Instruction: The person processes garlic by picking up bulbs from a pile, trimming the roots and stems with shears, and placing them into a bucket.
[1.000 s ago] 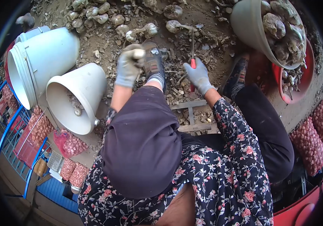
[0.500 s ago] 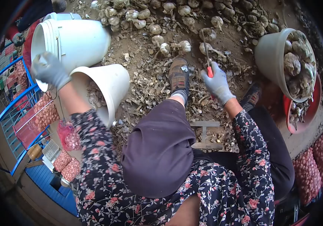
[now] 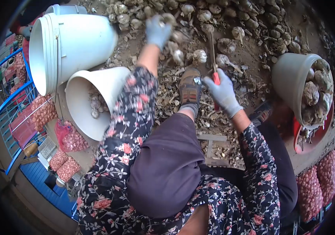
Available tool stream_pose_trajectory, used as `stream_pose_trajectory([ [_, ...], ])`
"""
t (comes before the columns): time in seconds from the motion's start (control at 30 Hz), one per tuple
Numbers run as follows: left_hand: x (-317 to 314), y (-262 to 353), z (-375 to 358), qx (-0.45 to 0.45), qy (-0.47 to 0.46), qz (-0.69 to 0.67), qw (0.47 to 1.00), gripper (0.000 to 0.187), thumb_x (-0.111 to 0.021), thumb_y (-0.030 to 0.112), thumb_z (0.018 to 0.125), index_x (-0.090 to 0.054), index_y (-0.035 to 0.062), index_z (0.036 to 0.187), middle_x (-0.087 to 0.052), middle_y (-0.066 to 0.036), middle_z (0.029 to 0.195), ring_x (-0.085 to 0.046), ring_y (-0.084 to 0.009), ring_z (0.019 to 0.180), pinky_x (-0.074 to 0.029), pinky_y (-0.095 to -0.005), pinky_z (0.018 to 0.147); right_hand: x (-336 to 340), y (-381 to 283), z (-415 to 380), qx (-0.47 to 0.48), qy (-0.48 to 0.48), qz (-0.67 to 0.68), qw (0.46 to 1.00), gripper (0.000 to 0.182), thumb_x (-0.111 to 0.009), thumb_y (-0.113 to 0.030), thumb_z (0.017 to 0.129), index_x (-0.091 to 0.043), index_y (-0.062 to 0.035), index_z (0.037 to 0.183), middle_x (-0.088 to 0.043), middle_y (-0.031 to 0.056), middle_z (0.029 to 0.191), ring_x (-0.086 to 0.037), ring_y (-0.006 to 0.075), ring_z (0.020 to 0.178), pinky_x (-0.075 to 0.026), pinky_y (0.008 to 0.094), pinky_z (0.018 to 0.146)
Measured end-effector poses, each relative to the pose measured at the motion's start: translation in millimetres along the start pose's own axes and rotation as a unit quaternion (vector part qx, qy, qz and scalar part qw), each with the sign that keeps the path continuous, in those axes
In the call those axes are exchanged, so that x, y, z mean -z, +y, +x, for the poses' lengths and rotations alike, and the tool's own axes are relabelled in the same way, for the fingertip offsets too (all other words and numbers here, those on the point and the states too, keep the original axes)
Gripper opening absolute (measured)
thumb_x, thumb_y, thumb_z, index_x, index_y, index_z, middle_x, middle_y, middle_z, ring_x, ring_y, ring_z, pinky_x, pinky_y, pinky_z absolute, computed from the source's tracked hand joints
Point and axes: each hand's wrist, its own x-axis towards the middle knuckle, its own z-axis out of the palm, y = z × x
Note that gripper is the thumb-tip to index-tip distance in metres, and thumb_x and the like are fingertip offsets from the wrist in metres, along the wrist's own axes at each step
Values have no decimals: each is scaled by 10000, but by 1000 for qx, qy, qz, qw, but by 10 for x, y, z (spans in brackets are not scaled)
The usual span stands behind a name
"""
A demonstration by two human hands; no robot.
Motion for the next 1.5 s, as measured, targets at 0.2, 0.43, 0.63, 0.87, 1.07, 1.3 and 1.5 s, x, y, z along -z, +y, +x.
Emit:
stream_pose_trajectory([
  [0.2,119,-2,-506,-308,68,34,948,328,-674,210,767,-612,97,1068,-538,-139,1103,-558,-318,979,-451,-383,912,6,247,-159,2,4,-49,999,298,-643,-243,807,-534,-15,963,-601,166,813,-594,300,749,-466,363,705],
  [0.43,448,-32,356,61,82,230,968,489,-638,222,757,-548,163,1234,-465,-233,1184,-559,-375,985,-472,-433,895,177,508,-174,-54,38,-65,996,273,-635,-237,799,-556,-20,946,-609,136,783,-586,241,720,-467,357,694],
  [0.63,352,-310,200,13,-4,230,973,378,-636,210,768,-603,180,1144,-467,-210,1192,-531,-357,1063,-497,-428,865,168,259,-7,-69,36,36,996,241,-635,-219,810,-560,-25,932,-564,46,727,-526,109,670,-444,291,625],
  [0.87,339,-627,-35,-133,62,34,989,359,-623,53,735,-610,114,1088,-535,-168,1036,-587,-299,894,-490,-371,799,213,545,17,-70,42,-37,996,296,-657,-259,795,-533,-18,913,-557,110,727,-528,195,673,-446,347,652],
  [1.07,274,-42,626,116,-42,83,989,671,-731,349,699,-499,117,1283,-316,-249,1338,-399,-458,1214,-422,-473,979,135,377,31,-85,36,-62,994,281,-645,-253,788,-541,-11,887,-571,138,741,-516,240,672,-446,355,668],
  [1.3,136,-408,-4,-22,58,84,995,586,-811,279,605,-619,132,1138,-383,-228,1273,-486,-387,1120,-417,-406,988,59,423,130,-55,35,2,998,281,-639,-254,794,-554,-11,907,-592,152,770,-548,246,696,-456,346,687],
  [1.5,854,-34,-306,-57,-10,68,996,506,-824,232,647,-621,100,1091,-464,-189,1154,-567,-285,965,-490,-352,874,224,444,18,-92,43,-5,995,284,-646,-252,778,-568,-16,914,-602,117,765,-563,193,706,-462,325,686],
])
